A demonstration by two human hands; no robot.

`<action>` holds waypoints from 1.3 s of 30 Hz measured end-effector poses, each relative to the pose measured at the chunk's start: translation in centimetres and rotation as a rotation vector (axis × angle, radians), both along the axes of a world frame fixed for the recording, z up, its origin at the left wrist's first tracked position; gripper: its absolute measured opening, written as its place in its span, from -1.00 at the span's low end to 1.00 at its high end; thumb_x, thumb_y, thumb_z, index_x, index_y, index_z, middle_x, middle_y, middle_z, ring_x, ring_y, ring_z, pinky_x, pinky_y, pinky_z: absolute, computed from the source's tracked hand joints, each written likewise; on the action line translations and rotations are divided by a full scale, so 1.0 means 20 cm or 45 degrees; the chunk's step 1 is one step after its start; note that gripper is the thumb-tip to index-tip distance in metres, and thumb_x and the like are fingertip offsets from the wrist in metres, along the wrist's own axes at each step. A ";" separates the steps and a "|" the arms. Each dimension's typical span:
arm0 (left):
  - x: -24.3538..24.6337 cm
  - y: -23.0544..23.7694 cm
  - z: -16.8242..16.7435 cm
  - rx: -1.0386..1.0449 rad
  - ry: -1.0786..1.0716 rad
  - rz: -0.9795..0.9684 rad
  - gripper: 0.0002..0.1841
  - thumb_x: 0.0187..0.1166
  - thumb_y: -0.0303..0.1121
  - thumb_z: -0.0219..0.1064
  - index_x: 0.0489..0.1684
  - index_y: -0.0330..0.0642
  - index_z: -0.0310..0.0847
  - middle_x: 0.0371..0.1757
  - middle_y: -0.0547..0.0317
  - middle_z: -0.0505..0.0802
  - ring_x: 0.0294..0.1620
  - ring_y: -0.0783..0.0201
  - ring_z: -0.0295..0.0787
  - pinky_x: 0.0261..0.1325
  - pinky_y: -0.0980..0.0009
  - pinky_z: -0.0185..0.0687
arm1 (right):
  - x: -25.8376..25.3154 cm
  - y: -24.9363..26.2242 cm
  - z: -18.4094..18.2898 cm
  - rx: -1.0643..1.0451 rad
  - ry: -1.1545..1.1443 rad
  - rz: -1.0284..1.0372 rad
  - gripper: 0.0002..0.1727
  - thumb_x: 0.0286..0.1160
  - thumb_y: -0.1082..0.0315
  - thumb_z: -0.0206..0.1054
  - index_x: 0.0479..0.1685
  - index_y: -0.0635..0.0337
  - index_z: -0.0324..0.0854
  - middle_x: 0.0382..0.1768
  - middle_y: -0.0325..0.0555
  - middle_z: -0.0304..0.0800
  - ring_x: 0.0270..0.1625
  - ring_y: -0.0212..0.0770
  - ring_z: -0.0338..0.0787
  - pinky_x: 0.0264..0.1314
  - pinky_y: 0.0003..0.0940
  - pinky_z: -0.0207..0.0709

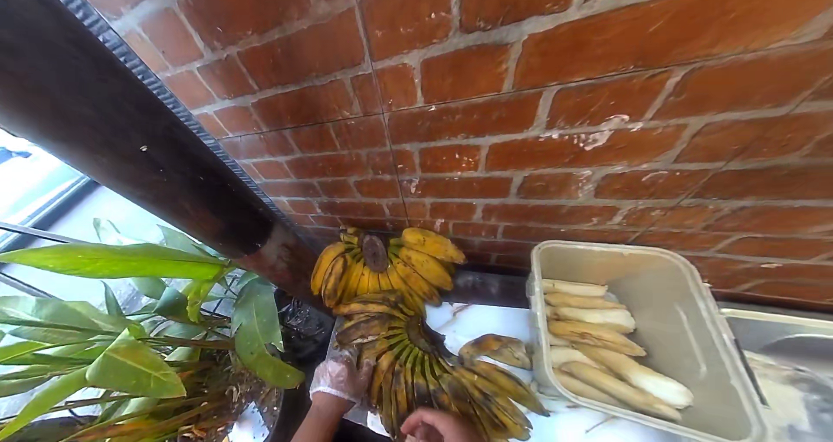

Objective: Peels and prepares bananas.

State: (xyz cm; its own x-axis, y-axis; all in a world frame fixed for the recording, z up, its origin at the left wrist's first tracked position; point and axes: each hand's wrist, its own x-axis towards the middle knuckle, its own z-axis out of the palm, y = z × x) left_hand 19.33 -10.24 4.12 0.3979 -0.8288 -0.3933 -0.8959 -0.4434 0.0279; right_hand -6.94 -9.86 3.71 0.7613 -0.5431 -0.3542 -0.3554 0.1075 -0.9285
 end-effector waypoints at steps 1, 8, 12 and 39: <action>0.02 0.04 -0.01 0.039 0.059 0.059 -0.40 0.62 0.25 0.06 0.34 0.08 0.72 0.18 0.00 0.89 0.23 -0.07 0.83 0.29 -0.19 0.67 | 0.04 -0.01 0.01 -0.013 0.013 -0.017 -0.65 0.65 0.09 0.34 0.25 0.04 0.77 -0.05 -0.10 0.90 -0.06 -0.21 0.88 0.15 -0.13 0.77; 0.13 0.24 0.04 0.129 0.723 0.238 -0.64 0.64 -0.10 0.29 0.22 -0.10 0.74 0.01 0.02 0.89 0.02 0.12 0.86 0.23 0.01 0.75 | 0.28 -0.13 0.06 0.159 0.231 0.074 -0.49 0.74 -0.07 0.22 0.41 0.07 0.66 -0.02 -0.07 0.92 -0.18 -0.15 0.94 0.02 -0.09 0.85; 0.01 0.28 0.15 0.135 0.947 0.395 -0.67 0.47 -0.22 0.46 0.13 -0.15 0.72 -0.20 0.09 0.90 -0.28 0.18 0.88 -0.09 0.12 0.85 | 0.34 -0.17 0.12 0.258 0.310 0.068 -0.33 0.66 -0.27 0.21 0.24 0.21 0.68 -0.13 -0.04 0.93 -0.29 -0.12 0.94 -0.09 -0.08 0.86; -0.18 0.32 -0.15 -0.840 1.743 1.633 -0.54 0.92 -0.08 -0.16 0.48 -0.24 0.33 0.06 -0.11 0.72 -0.10 0.13 0.75 -0.07 0.20 0.75 | -0.01 -0.36 0.02 -0.165 0.277 -0.212 -0.67 0.57 0.13 0.39 0.17 0.08 0.82 0.11 -0.07 0.85 0.14 -0.19 0.83 0.35 -0.16 0.68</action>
